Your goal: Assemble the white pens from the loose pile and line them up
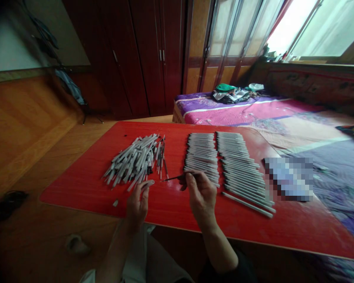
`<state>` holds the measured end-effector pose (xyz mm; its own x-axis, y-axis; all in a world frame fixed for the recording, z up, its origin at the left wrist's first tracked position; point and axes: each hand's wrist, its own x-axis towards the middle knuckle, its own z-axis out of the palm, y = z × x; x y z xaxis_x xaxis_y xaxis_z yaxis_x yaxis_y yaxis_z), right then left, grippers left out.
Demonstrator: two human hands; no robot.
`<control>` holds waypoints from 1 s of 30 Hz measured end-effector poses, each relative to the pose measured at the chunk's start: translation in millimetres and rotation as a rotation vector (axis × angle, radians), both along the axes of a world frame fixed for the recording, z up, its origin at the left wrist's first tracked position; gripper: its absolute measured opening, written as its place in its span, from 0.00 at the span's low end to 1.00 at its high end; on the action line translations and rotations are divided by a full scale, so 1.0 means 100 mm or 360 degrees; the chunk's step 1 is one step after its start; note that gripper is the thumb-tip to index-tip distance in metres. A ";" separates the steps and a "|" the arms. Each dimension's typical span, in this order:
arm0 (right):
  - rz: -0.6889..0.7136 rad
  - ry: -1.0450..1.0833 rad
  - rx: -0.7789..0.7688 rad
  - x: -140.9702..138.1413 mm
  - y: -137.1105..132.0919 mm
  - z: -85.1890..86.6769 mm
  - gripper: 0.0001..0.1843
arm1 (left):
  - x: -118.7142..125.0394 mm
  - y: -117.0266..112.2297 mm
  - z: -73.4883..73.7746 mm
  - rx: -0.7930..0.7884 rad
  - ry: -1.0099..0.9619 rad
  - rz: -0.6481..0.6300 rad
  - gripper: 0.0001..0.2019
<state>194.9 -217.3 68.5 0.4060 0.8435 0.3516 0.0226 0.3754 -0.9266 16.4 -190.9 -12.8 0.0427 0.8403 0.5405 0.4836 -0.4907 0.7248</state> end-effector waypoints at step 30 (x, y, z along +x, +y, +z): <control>0.0556 -0.0749 -0.0033 -0.32 0.54 0.02 0.13 | -0.04 0.00 0.00 -0.0108 -0.0371 0.0097 0.10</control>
